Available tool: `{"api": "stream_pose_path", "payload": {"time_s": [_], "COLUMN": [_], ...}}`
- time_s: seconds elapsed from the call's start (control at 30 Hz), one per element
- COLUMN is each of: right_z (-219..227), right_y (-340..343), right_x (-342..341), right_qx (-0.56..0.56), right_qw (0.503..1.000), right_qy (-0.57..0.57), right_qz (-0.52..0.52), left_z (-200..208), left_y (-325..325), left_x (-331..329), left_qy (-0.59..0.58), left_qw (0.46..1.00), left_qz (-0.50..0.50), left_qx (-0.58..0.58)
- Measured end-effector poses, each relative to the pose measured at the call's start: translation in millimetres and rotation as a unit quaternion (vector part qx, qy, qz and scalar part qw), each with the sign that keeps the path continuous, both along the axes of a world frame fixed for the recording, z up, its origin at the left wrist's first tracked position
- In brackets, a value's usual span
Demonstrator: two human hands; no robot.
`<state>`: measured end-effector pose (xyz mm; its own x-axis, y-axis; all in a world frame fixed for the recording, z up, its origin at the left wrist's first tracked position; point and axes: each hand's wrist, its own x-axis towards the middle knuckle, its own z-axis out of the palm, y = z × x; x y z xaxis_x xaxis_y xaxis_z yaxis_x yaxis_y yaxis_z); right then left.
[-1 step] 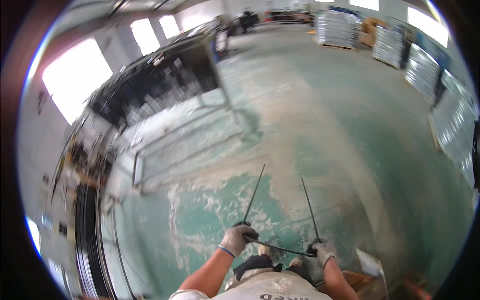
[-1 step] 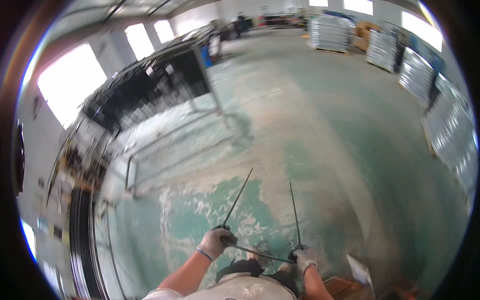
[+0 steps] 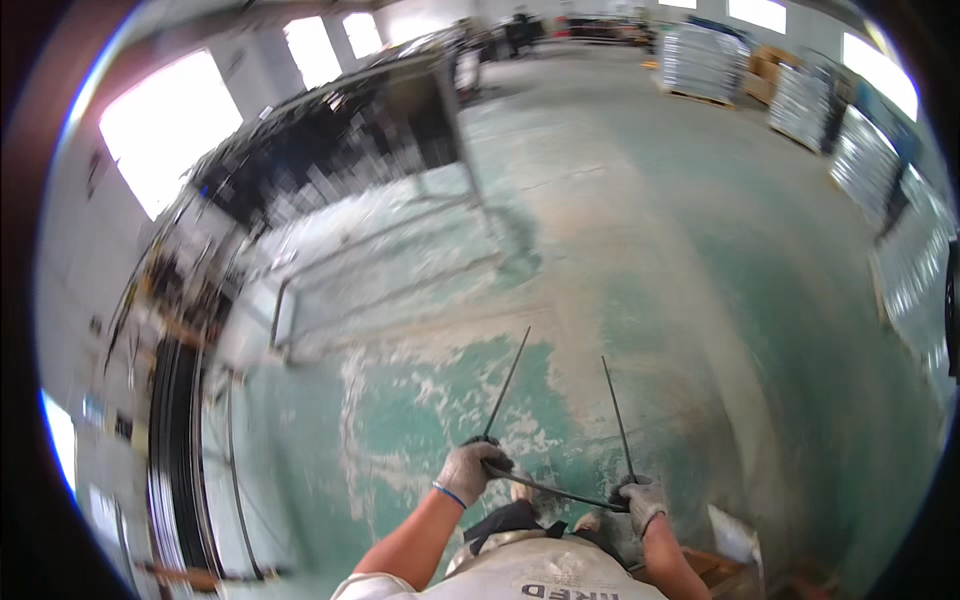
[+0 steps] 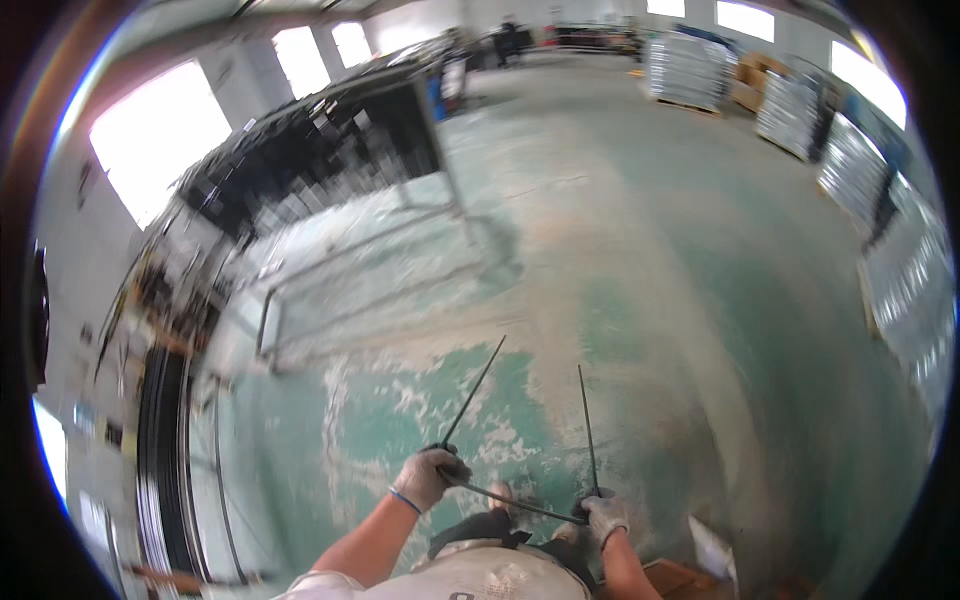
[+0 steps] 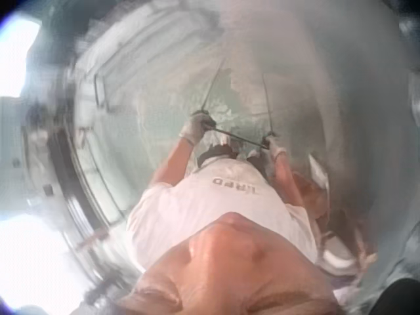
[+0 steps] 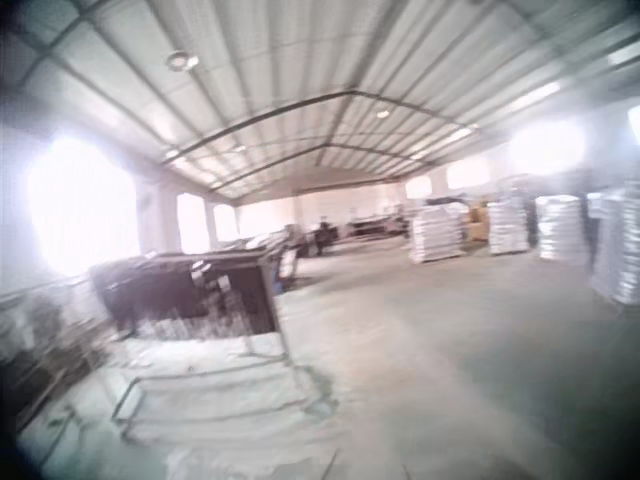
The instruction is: The person repeatedly picks up bundles of long metal rods, feeds them into a bending machine, and removes the bent rods. The person also uses a handheld tool to bend a single rod on a wooden board and places the finished pieces on a metal rack.
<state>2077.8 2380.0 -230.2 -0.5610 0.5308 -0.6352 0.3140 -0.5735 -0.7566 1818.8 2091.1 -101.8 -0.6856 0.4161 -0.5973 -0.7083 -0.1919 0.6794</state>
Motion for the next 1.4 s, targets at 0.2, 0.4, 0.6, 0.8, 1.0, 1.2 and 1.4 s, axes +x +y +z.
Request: {"api": "stream_pose_path", "payload": {"time_s": [0.2,0.4,0.6,0.8,1.0,1.2,1.4], "right_z": [29.3,-7.4,48.9,84.2,64.7,73.9,96.9], "right_y": [-64.5,-141.1,-290.2,-396.7,-493.6,-616.3,-752.9], "right_x": [-127.9,-276.4,-429.6,-573.6,-739.1,-887.7,-1019.9], "right_qx": [-0.018,-0.014,0.006,0.003,-0.034,-0.048,-0.007], "right_qw": [0.982,0.953,0.924,0.891,0.873,0.841,0.770], "right_qy": [-0.072,-0.069,-0.034,-0.011,0.002,-0.023,-0.001], "right_qz": [0.172,0.294,0.381,0.453,0.486,0.539,0.638], "left_z": [-16.1,-36.8,-17.9,9.4,-17.7,15.8,20.7], "left_y": [-128.2,-246.4,-397.7,-485.3,-570.6,-676.1,-788.6], "left_x": [-18.5,-84.1,-170.6,-265.2,-373.0,-502.5,-569.0], "left_qy": [-0.050,-0.032,0.079,-0.018,-0.045,-0.071,-0.050], "left_qw": [0.976,0.955,0.951,0.892,0.866,0.814,0.740], "left_qz": [0.214,0.291,0.296,0.451,0.497,0.577,0.670], "left_qx": [0.001,0.042,-0.034,0.028,-0.039,0.015,0.026]}}
